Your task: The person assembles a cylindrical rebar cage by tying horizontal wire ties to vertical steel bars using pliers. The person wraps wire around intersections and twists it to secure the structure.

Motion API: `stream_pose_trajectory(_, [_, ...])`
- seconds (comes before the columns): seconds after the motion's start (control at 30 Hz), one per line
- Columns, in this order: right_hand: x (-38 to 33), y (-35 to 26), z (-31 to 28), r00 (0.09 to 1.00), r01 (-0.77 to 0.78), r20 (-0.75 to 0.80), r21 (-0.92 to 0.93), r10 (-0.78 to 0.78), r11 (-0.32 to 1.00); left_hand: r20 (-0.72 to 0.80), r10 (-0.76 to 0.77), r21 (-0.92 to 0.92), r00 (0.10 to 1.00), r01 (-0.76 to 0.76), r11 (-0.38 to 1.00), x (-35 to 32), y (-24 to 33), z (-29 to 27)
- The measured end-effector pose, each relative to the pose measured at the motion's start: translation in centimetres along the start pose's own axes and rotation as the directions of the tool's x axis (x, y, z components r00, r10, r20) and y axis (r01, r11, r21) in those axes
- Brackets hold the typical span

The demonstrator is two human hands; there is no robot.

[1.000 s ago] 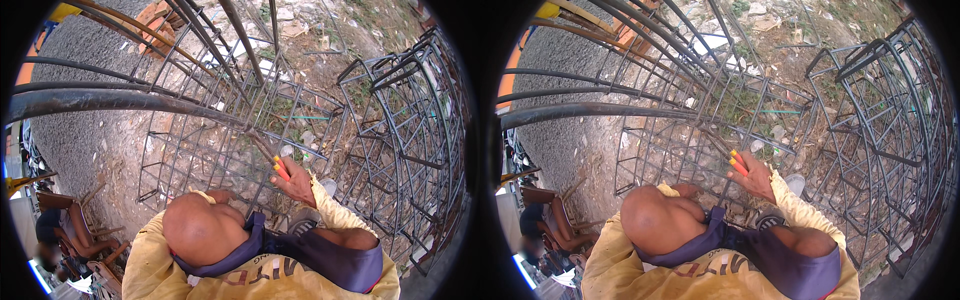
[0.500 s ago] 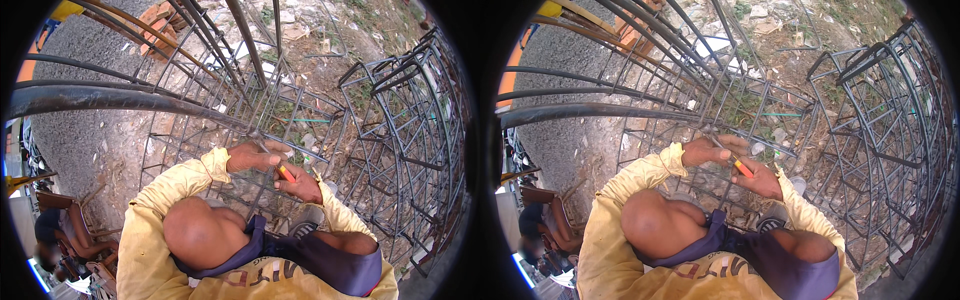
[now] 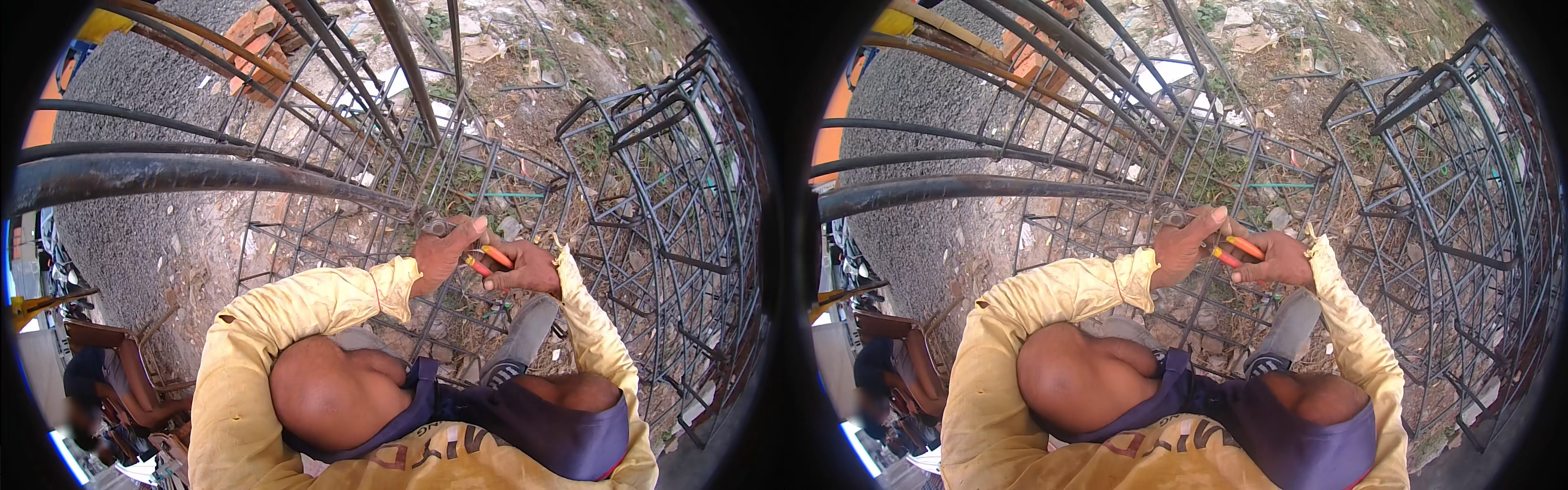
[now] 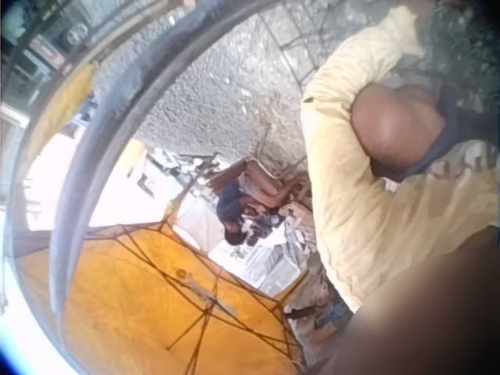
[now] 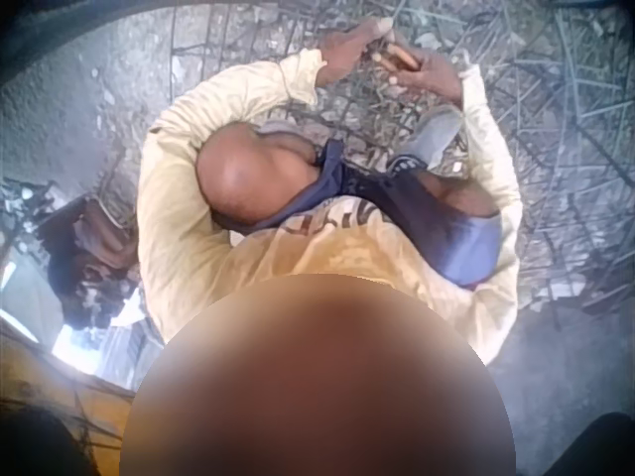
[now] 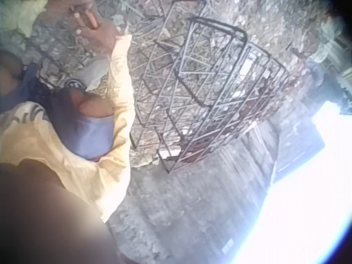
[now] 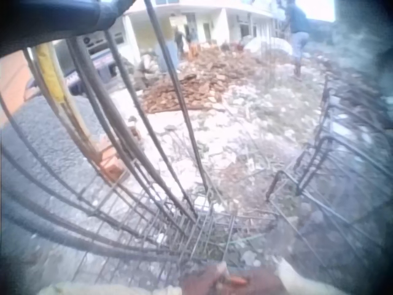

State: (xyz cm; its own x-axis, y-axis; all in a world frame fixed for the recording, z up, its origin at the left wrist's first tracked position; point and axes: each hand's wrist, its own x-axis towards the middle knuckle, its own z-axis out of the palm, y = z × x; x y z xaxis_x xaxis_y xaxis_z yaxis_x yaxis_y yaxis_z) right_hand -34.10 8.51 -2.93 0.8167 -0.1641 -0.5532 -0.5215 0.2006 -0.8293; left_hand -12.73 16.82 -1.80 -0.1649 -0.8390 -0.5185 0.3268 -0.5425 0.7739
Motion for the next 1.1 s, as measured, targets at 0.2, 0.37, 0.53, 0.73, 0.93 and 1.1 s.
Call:
stream_pose_trajectory(0.2, [-1.5,-1.3,5.9,0.849,-0.069,-0.524,-0.244,-0.072,0.967,-0.216,-0.081,-0.084,0.973,0.064,0.994,-1.5,1.5,3.1])
stream_pose_trajectory(0.37, [-1.1,0.0,6.2,0.988,0.036,-0.156,0.186,-0.006,0.982,-0.202,-0.049,0.049,0.978,0.061,0.997,-2.7,1.1,2.3])
stream_pose_trajectory(0.53, [-1.2,-1.1,6.6,0.996,0.093,-0.025,0.331,-0.09,0.939,-0.087,-0.091,0.002,0.992,0.092,0.996,-3.3,-0.3,1.9])
stream_pose_trajectory(0.73, [-0.1,-0.4,9.8,0.672,0.038,-0.723,-0.184,-0.161,0.982,-0.287,0.014,0.023,0.958,-0.007,1.0,-1.3,-1.4,3.4])
stream_pose_trajectory(0.93, [0.1,0.3,9.0,0.75,-0.071,-0.654,-0.235,-0.103,0.97,-0.229,0.026,-0.05,0.973,-0.038,0.998,-2.0,-1.1,3.4])
stream_pose_trajectory(1.1, [-0.8,-2.0,8.7,0.912,-0.081,-0.397,0.062,0.099,0.995,-0.115,-0.013,-0.016,0.993,0.011,1.0,-2.3,-1.2,1.5])
